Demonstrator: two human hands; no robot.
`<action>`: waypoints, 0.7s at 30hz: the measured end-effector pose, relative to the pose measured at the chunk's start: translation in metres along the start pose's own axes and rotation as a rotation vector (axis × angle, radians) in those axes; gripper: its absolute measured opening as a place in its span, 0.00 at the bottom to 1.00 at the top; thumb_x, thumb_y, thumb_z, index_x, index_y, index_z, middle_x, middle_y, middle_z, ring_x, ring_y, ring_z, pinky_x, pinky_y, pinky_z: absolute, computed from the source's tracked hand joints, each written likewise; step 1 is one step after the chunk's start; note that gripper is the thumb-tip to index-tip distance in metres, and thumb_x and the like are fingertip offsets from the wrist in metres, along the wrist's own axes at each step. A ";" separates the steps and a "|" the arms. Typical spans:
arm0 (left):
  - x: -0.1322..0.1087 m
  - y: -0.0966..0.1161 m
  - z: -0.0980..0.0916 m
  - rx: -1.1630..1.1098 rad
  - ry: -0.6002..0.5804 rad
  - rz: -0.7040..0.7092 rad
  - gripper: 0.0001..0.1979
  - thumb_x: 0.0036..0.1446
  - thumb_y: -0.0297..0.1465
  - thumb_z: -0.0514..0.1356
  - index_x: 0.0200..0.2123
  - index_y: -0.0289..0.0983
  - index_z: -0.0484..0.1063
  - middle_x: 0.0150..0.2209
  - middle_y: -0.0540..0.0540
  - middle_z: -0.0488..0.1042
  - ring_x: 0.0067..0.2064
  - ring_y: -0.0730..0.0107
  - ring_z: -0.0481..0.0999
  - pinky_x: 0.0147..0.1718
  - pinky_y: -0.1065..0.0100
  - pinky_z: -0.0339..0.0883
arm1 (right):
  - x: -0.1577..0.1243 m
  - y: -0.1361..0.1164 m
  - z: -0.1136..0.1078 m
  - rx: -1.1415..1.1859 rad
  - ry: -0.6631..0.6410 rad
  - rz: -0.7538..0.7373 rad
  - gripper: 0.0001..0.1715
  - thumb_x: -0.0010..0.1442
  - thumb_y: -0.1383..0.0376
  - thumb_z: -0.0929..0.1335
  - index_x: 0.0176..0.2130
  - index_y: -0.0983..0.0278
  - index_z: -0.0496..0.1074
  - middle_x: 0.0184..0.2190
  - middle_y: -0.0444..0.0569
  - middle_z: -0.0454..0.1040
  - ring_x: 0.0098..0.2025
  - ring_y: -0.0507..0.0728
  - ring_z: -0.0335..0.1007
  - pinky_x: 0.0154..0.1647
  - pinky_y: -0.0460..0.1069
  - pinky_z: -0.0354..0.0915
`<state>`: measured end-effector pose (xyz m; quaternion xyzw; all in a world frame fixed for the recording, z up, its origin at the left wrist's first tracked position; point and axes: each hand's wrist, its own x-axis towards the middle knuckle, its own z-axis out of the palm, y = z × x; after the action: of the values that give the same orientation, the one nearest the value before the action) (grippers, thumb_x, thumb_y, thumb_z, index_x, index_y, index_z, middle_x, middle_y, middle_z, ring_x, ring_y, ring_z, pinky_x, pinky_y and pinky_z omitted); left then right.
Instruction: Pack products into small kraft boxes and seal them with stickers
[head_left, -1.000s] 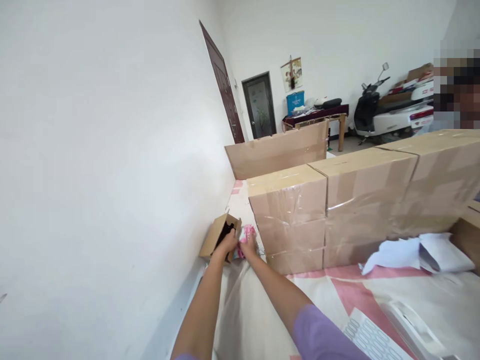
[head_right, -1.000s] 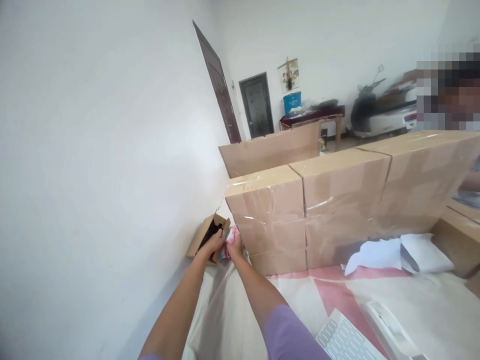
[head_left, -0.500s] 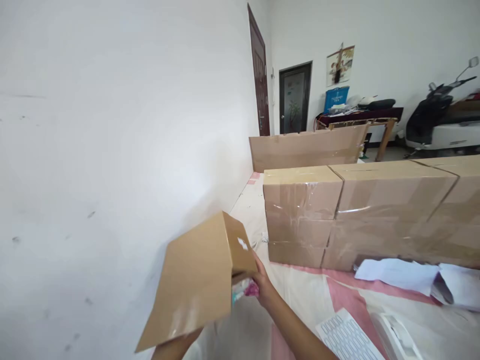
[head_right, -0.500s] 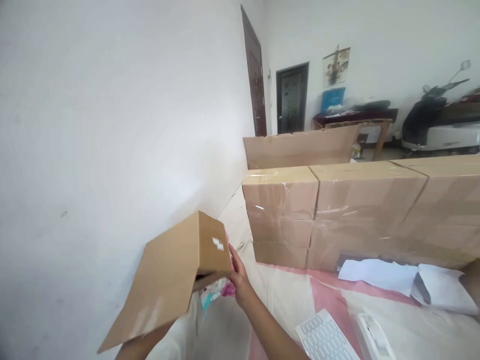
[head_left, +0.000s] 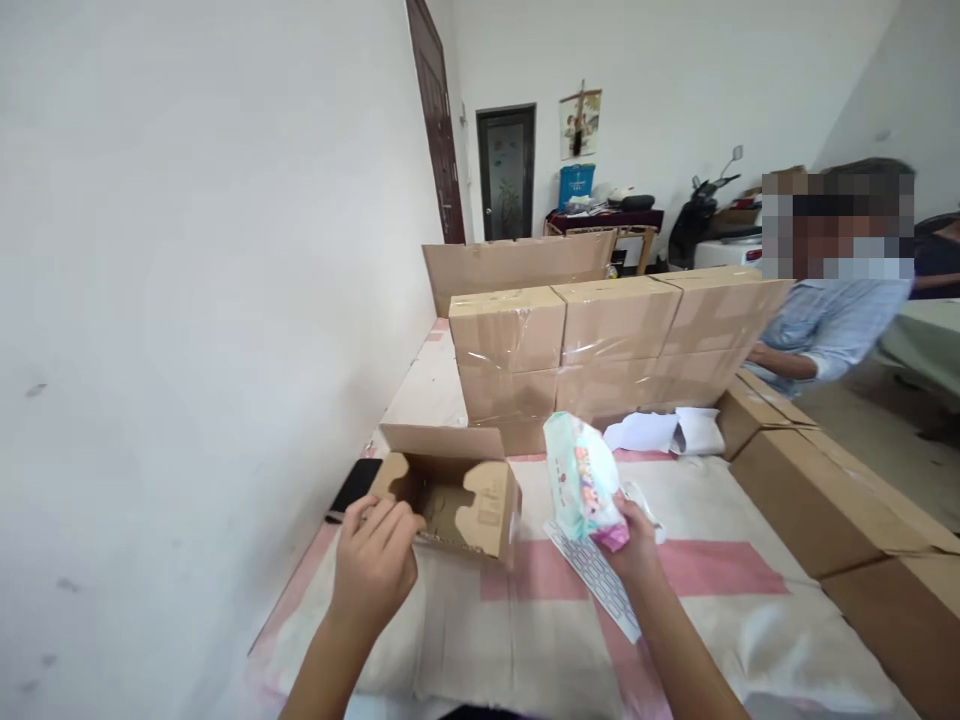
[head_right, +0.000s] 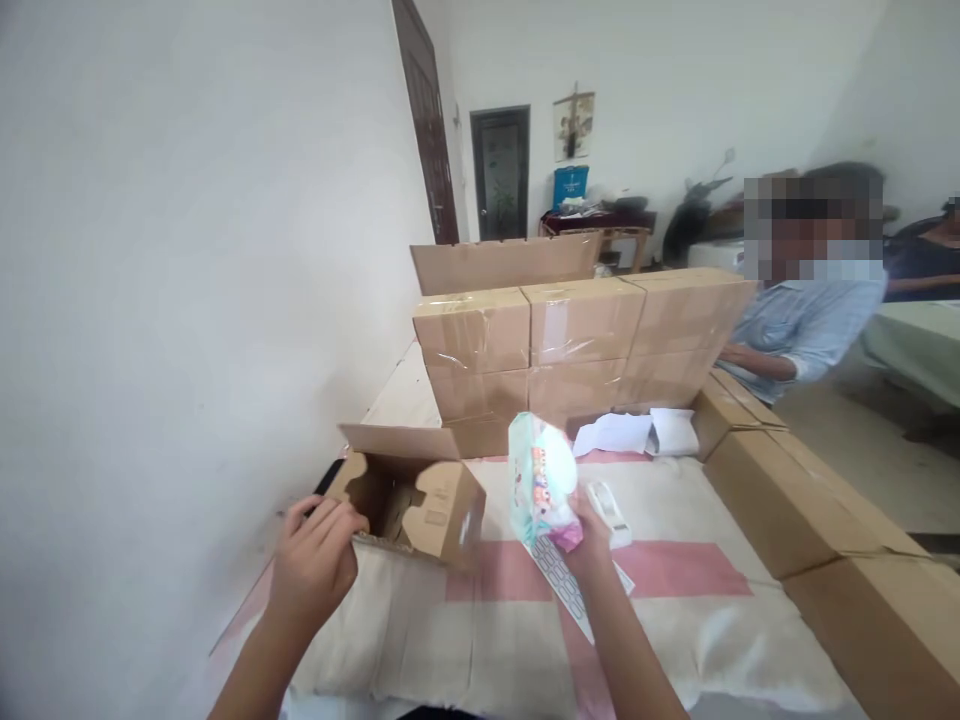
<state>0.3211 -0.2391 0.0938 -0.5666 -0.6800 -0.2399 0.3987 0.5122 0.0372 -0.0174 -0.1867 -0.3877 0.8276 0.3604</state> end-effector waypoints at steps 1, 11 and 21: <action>-0.003 0.005 0.008 -0.034 0.049 0.021 0.14 0.56 0.15 0.50 0.31 0.39 0.65 0.26 0.50 0.73 0.30 0.66 0.72 0.42 0.61 0.62 | -0.004 -0.014 -0.006 -0.017 0.017 -0.025 0.25 0.51 0.55 0.71 0.48 0.60 0.78 0.42 0.56 0.83 0.43 0.69 0.82 0.48 0.66 0.75; -0.090 0.094 0.066 -0.316 0.338 -0.180 0.15 0.70 0.28 0.51 0.29 0.41 0.68 0.27 0.50 0.77 0.35 0.67 0.75 0.45 0.58 0.60 | -0.062 -0.098 0.012 -0.312 -0.144 0.198 0.40 0.40 0.55 0.80 0.52 0.62 0.78 0.39 0.57 0.83 0.32 0.64 0.81 0.33 0.57 0.76; -0.134 0.111 0.050 -0.478 0.342 -0.399 0.14 0.70 0.28 0.51 0.28 0.39 0.62 0.28 0.49 0.72 0.35 0.69 0.74 0.33 0.66 0.73 | -0.081 -0.003 0.089 -1.149 -0.312 0.266 0.47 0.38 0.58 0.83 0.57 0.62 0.75 0.52 0.54 0.79 0.54 0.67 0.75 0.58 0.60 0.67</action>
<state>0.4195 -0.2513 -0.0576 -0.4515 -0.6254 -0.5568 0.3080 0.5153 -0.0666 0.0429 -0.2745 -0.7939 0.5415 0.0343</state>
